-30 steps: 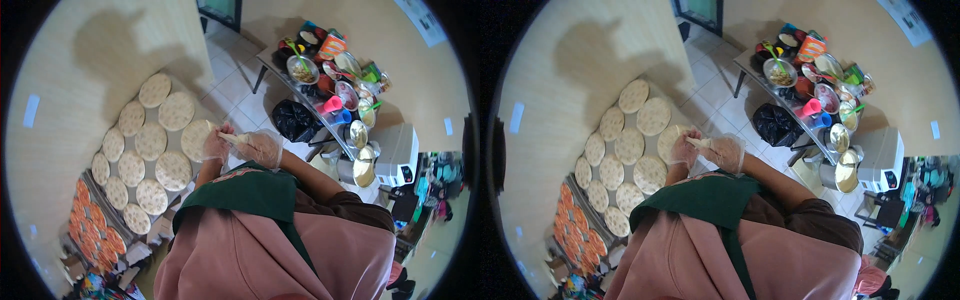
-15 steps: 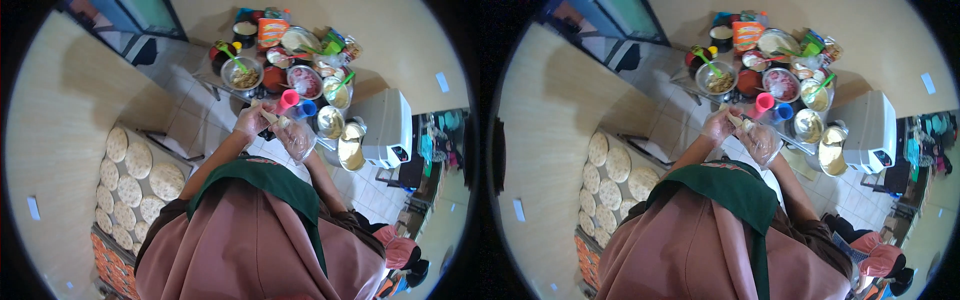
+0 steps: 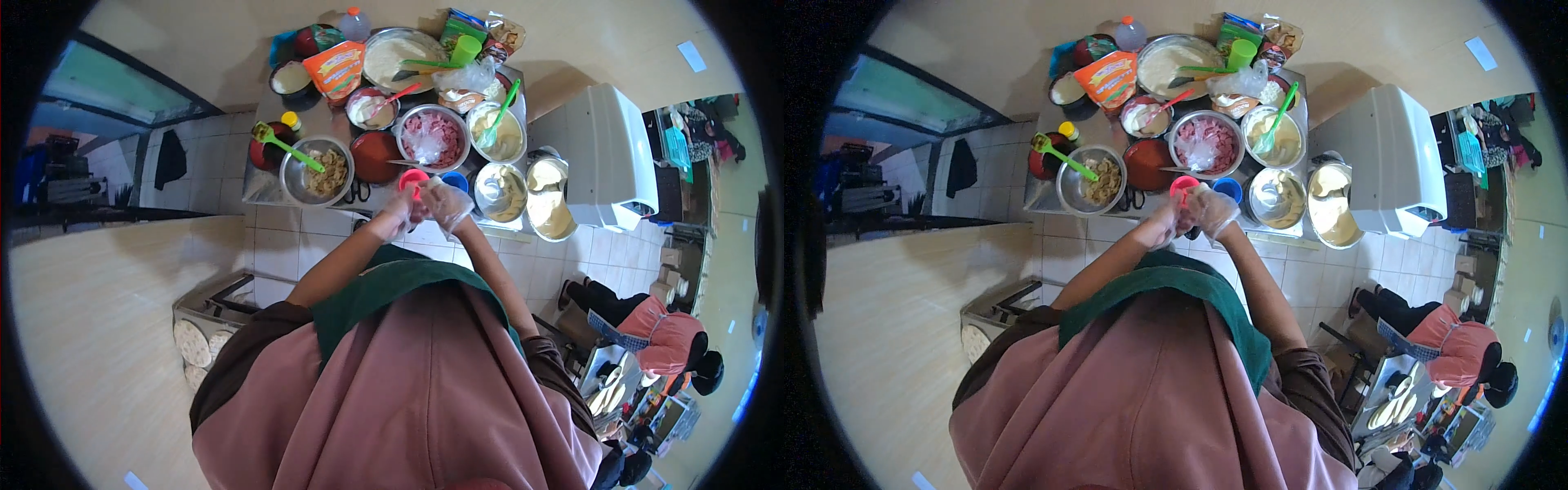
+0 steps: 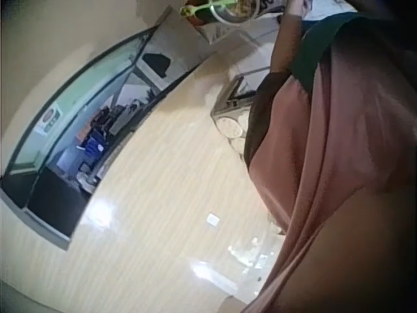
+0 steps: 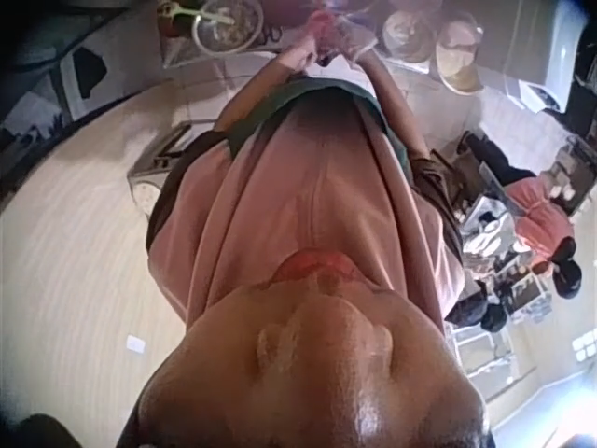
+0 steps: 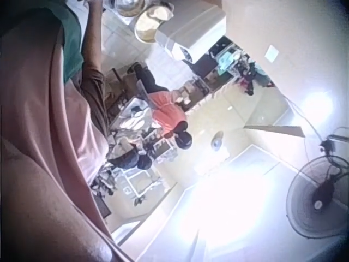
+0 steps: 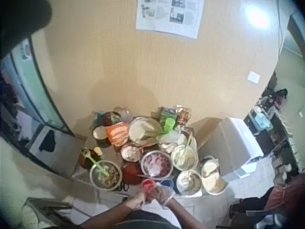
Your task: The person is preparing several pizza bases by adding ingredients.
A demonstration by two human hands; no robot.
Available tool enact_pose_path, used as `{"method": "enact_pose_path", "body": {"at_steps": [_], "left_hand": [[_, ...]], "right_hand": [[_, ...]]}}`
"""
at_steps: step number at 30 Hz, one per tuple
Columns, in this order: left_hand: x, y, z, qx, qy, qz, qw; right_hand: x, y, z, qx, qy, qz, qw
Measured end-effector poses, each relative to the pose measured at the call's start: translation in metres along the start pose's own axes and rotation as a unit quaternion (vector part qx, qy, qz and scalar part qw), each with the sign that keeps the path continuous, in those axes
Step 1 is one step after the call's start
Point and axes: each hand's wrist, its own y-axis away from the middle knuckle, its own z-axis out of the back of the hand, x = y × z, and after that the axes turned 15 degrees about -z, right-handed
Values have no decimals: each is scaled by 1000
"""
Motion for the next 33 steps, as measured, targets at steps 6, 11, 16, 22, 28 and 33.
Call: {"method": "enact_pose_path", "body": {"at_steps": [6,11,16,22,28,33], "left_hand": [[7,9,25,-74,-284,-240,926],[-27,8,-15,25,-420,-534,734],[-33,7,-20,25,-280,-312,908],[-23,-2,-14,-62,-315,-410,853],[-15,0,-7,-101,-454,-441,768],[-4,-13,12,-75,-622,-454,633]], "right_hand": [[28,-16,4,72,59,-40,995],[43,-20,37,139,221,45,964],[45,-24,74,97,357,108,923],[-4,-23,70,-94,236,92,963],[-79,-44,37,-14,164,-237,957],[-92,-66,37,23,205,-216,954]]}}
